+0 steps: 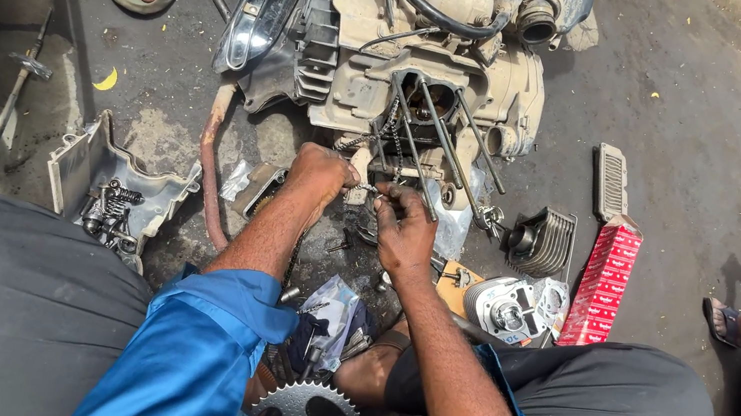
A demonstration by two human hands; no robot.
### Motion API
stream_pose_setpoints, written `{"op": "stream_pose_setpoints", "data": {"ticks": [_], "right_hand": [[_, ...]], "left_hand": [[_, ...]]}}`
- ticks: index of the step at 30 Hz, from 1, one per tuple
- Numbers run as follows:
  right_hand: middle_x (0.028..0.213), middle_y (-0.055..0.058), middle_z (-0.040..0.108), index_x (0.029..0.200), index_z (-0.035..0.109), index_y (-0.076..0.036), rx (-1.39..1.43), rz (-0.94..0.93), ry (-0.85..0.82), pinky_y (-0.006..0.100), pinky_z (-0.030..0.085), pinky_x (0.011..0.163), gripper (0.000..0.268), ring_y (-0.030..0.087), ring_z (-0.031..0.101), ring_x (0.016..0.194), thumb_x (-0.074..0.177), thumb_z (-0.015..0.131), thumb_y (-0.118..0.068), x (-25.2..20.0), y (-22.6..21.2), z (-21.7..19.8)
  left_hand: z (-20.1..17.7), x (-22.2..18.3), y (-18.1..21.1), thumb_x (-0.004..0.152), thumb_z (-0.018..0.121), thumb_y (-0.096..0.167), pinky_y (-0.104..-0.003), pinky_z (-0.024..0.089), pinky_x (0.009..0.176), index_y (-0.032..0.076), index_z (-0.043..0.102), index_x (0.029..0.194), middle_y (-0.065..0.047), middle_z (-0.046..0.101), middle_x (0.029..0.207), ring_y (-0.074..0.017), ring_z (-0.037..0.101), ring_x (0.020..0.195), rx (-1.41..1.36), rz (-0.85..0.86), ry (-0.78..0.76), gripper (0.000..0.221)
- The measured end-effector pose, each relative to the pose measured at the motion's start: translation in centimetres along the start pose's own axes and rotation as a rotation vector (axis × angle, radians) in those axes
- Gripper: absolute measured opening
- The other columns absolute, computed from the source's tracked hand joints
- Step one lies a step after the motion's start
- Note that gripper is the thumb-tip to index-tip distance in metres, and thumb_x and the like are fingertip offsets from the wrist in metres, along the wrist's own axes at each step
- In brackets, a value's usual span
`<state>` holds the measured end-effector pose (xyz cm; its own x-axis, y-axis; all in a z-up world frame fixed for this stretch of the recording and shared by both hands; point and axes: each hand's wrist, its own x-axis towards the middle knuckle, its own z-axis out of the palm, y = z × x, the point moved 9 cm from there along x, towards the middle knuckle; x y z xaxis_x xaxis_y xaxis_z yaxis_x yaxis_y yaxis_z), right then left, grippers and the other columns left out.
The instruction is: The person sits on the ground beside a scooter engine block and fits a timing chain over the camshaft sprockets, threading the chain by hand and using a hammer to tap components into place. They handle the chain, sprockets, and engine parts one at a time while other people stand nearby.
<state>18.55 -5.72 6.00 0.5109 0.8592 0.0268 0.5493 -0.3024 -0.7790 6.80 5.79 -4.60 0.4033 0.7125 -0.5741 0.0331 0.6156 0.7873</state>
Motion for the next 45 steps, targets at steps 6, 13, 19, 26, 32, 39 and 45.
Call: {"op": "stream_pose_setpoints", "data": {"ticks": [6,13,19,26,32,39,45], "right_hand": [[0.093,0.008,0.076,0.108,0.076,-0.003,0.113,0.138,-0.018,0.029,0.056,0.077,0.018,0.015,0.068,0.081,0.092,0.073,-0.009,-1.0,0.4,1.0],[0.099,0.007,0.072,0.103,0.076,-0.001,0.115,-0.174,0.094,0.028,0.053,0.086,0.011,0.013,0.066,0.093,0.093,0.075,-0.004,-0.3,-1.7,0.4],[0.098,0.003,0.075,0.108,0.076,-0.005,0.236,0.082,0.1,0.025,0.055,0.08,0.013,0.01,0.065,0.088,0.096,0.071,-0.009,0.2,1.6,0.8],[0.099,0.004,0.075,0.107,0.075,-0.004,0.203,0.083,0.09,0.025,0.055,0.082,0.013,0.009,0.067,0.09,0.096,0.072,-0.009,0.7,1.9,1.1],[0.095,0.003,0.075,0.107,0.075,-0.004,0.191,0.113,0.1,0.024,0.055,0.075,0.013,0.008,0.066,0.083,0.096,0.072,-0.009,0.6,1.8,1.2],[0.092,0.003,0.074,0.106,0.074,-0.003,0.297,0.168,0.094,0.024,0.056,0.071,0.012,0.008,0.067,0.079,0.096,0.071,-0.009,0.7,2.7,1.6],[0.093,0.008,0.075,0.103,0.073,-0.001,-0.005,-0.145,0.126,0.03,0.057,0.078,0.008,0.015,0.071,0.086,0.097,0.069,-0.005,0.1,-2.0,0.7]], "left_hand": [[-0.1,0.5,-0.6,0.076,0.075,-0.006,-0.033,0.056,0.075,-0.006,0.077,0.085,-0.014,0.076,0.081,-0.0191,0.071,0.077,0.015,-0.022,-0.013,0.009],[0.2,0.5,-0.6,0.081,0.073,-0.003,-0.032,0.057,0.076,-0.003,0.078,0.087,-0.013,0.077,0.086,-0.0182,0.072,0.081,0.048,-0.026,-0.01,0.008],[0.4,-1.1,1.0,0.084,0.074,0.004,-0.033,0.057,0.08,0.007,0.08,0.086,-0.007,0.079,0.091,-0.0145,0.072,0.086,0.268,-0.027,-0.018,0.007],[0.2,-1.4,1.2,0.087,0.077,0.012,-0.035,0.055,0.082,0.013,0.081,0.087,-0.003,0.078,0.091,-0.0144,0.071,0.088,0.419,-0.028,-0.006,0.004],[0.2,-1.3,1.0,0.087,0.077,0.011,-0.034,0.055,0.082,0.013,0.081,0.087,-0.003,0.078,0.09,-0.0138,0.07,0.088,0.406,-0.015,-0.012,0.004],[0.3,-1.1,0.9,0.086,0.076,0.01,-0.034,0.056,0.084,0.01,0.081,0.088,-0.006,0.078,0.091,-0.0152,0.071,0.088,0.384,0.014,-0.028,0.006],[0.3,-1.4,1.2,0.086,0.078,0.014,-0.036,0.056,0.086,0.011,0.081,0.089,-0.006,0.078,0.094,-0.0161,0.071,0.09,0.419,0.029,-0.04,0.005]]}}
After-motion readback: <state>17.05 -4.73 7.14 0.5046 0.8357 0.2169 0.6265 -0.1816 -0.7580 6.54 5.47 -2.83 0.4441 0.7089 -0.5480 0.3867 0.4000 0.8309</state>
